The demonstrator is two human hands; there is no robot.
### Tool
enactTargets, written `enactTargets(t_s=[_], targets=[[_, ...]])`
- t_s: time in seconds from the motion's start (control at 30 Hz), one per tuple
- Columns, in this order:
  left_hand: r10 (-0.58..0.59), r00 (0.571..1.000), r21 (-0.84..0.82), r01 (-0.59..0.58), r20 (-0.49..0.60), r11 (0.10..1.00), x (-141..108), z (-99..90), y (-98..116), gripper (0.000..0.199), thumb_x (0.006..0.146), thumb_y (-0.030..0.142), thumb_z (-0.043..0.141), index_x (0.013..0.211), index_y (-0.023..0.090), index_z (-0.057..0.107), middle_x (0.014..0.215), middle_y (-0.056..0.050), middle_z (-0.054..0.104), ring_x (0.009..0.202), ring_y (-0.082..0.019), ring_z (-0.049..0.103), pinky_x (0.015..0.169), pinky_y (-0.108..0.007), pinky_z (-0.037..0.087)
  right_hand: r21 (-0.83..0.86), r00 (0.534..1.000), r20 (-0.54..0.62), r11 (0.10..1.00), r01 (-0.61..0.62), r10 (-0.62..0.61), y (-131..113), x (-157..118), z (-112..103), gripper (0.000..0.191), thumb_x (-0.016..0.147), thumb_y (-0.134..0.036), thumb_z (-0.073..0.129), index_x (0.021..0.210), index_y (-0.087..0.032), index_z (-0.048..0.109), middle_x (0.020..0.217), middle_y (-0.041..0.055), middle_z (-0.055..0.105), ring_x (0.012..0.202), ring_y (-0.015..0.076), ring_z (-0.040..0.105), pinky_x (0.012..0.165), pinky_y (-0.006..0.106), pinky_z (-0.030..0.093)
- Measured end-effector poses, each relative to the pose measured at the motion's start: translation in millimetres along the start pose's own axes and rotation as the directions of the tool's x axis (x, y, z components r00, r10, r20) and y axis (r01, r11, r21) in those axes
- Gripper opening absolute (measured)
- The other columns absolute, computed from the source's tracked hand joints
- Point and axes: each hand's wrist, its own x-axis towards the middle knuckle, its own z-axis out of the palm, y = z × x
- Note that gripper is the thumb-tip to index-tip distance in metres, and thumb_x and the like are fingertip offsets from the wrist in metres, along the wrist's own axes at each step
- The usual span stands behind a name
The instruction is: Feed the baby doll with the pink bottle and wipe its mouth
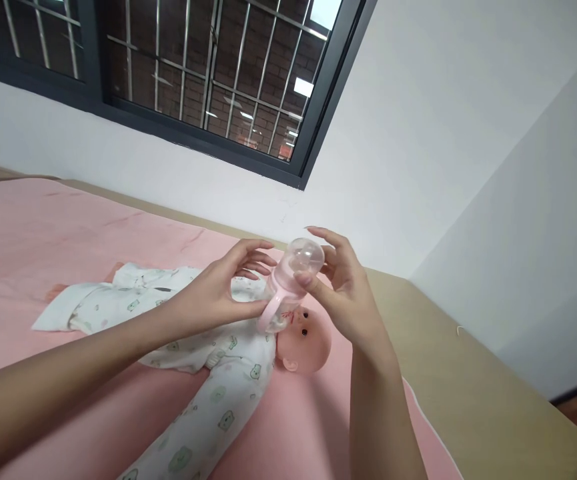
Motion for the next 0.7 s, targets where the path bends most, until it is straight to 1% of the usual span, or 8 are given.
enactTargets(t_s=[0.13,0.23,0.33,0.4,0.47,0.57,0.63,0.7], targets=[[-0.079,0.989,-0.149,0.097,0.123,0.984,-2,5.4,6,0.077,0.071,0.025,0.077,0.137,0.03,0.036,0.135,-0.009,0.053,0.12,-0.026,0.055,0.099,-0.044,0.049,0.064,0.995,0.1,0.998,0.012,-0.019,-2,-1,12,0.045,0.083,-0.038,0.067,0.125,-0.032,0.052,0.124,0.0028,0.06,0.108,0.019,0.06,0.09,0.037,0.052],[-0.158,0.968,-0.253,0.206,0.197,0.945,-2,6.2,17,0.077,0.073,0.024,0.075,0.138,0.029,0.036,0.136,-0.009,0.053,0.122,-0.028,0.054,0.097,-0.044,0.05,0.086,0.993,0.112,0.996,0.028,-0.038,-2,-1,19,0.043,0.084,-0.038,0.065,0.125,-0.032,0.052,0.127,0.0029,0.058,0.108,0.0188,0.06,0.089,0.036,0.052],[-0.225,0.946,-0.283,0.288,0.235,0.915,-2,5.1,28,0.071,0.073,0.023,0.073,0.135,0.027,0.04,0.134,-0.008,0.054,0.117,-0.026,0.057,0.093,-0.039,0.052,0.087,0.992,0.116,0.996,0.032,-0.042,-4,0,22,0.044,0.086,-0.039,0.063,0.127,-0.032,0.051,0.13,0.0035,0.056,0.109,0.0192,0.059,0.089,0.036,0.053],[-0.252,0.949,-0.238,0.294,0.192,0.926,-1,5.1,31,0.065,0.071,0.02,0.073,0.131,0.026,0.045,0.129,-0.006,0.057,0.112,-0.025,0.059,0.089,-0.035,0.053,0.064,0.991,0.132,0.998,0.028,-0.036,-6,-1,21,0.045,0.086,-0.04,0.062,0.129,-0.033,0.049,0.132,0.0039,0.054,0.113,0.0198,0.058,0.093,0.038,0.052],[-0.253,0.96,-0.161,0.27,0.117,0.949,-2,6.5,30,0.061,0.069,0.016,0.07,0.126,0.025,0.049,0.123,-0.004,0.06,0.109,-0.024,0.06,0.089,-0.033,0.052,0.02,0.991,0.127,0.999,0.035,-0.037,-8,-3,20,0.05,0.085,-0.041,0.064,0.132,-0.033,0.046,0.132,0.004,0.054,0.117,0.0203,0.056,0.098,0.04,0.049],[-0.262,0.964,-0.047,0.263,0.039,0.964,-3,10.1,24,0.059,0.065,0.01,0.064,0.122,0.024,0.053,0.111,-0.002,0.065,0.102,-0.024,0.062,0.087,-0.033,0.051,-0.061,0.997,0.067,0.997,0.047,-0.043,-10,-4,18,0.059,0.081,-0.041,0.069,0.134,-0.034,0.043,0.129,0.0039,0.055,0.117,0.0206,0.055,0.102,0.043,0.047],[-0.287,0.957,0.006,0.287,0.027,0.958,-3,12.0,20,0.057,0.063,0.009,0.06,0.118,0.023,0.055,0.1,0.0,0.067,0.095,-0.024,0.064,0.081,-0.033,0.052,-0.1,0.998,0.051,0.994,0.04,-0.035,-10,-5,18,0.055,0.081,-0.04,0.069,0.131,-0.033,0.047,0.125,0.0037,0.058,0.113,0.0201,0.057,0.1,0.043,0.048],[-0.292,0.956,0.03,0.291,0.029,0.956,-3,12.7,19,0.055,0.062,0.009,0.058,0.115,0.022,0.057,0.095,0.001,0.068,0.093,-0.024,0.064,0.077,-0.032,0.052,-0.115,0.998,0.065,0.993,0.032,-0.025,-9,-5,18,0.043,0.083,-0.039,0.067,0.124,-0.031,0.055,0.122,0.0036,0.06,0.108,0.0195,0.059,0.096,0.041,0.051]])
